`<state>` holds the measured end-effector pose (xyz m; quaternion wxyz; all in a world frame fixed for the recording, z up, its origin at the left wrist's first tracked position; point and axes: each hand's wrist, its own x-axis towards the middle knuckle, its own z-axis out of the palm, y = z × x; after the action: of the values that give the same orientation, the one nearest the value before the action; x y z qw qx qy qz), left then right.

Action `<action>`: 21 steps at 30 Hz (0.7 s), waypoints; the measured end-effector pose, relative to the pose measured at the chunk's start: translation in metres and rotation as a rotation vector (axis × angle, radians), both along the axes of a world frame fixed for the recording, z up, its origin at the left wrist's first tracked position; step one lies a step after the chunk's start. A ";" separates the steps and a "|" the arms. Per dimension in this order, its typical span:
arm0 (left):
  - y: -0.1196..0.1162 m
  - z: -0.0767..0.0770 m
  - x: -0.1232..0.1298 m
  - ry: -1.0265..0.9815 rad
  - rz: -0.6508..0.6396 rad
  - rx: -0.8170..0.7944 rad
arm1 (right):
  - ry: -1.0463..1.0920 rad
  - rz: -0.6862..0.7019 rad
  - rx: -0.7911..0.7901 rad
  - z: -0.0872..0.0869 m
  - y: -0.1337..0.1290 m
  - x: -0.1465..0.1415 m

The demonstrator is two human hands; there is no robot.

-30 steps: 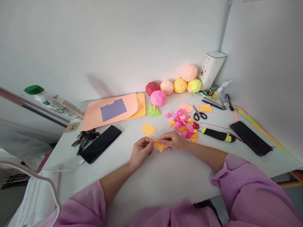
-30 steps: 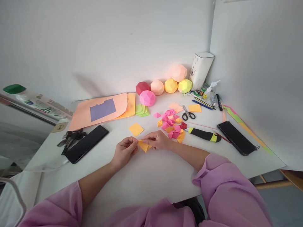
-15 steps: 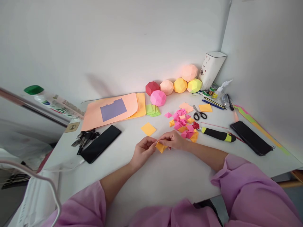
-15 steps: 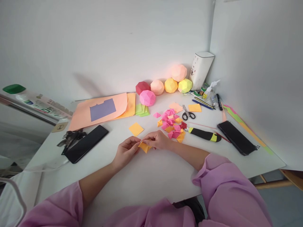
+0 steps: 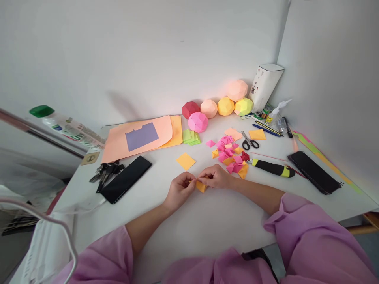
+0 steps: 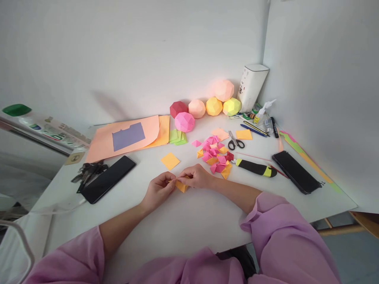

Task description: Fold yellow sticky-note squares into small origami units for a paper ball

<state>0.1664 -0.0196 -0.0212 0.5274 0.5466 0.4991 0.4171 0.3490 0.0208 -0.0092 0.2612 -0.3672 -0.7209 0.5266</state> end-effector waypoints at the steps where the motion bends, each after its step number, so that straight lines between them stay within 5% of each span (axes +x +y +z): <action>1: 0.000 0.000 0.000 0.001 0.001 -0.002 | 0.009 0.000 0.004 0.000 0.000 0.000; 21: 0.000 0.000 -0.001 -0.094 -0.068 -0.044 | 0.081 -0.054 0.063 -0.003 -0.001 -0.002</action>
<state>0.1650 -0.0200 -0.0215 0.5763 0.5313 0.4637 0.4131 0.3474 0.0198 -0.0120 0.3156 -0.3563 -0.7158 0.5110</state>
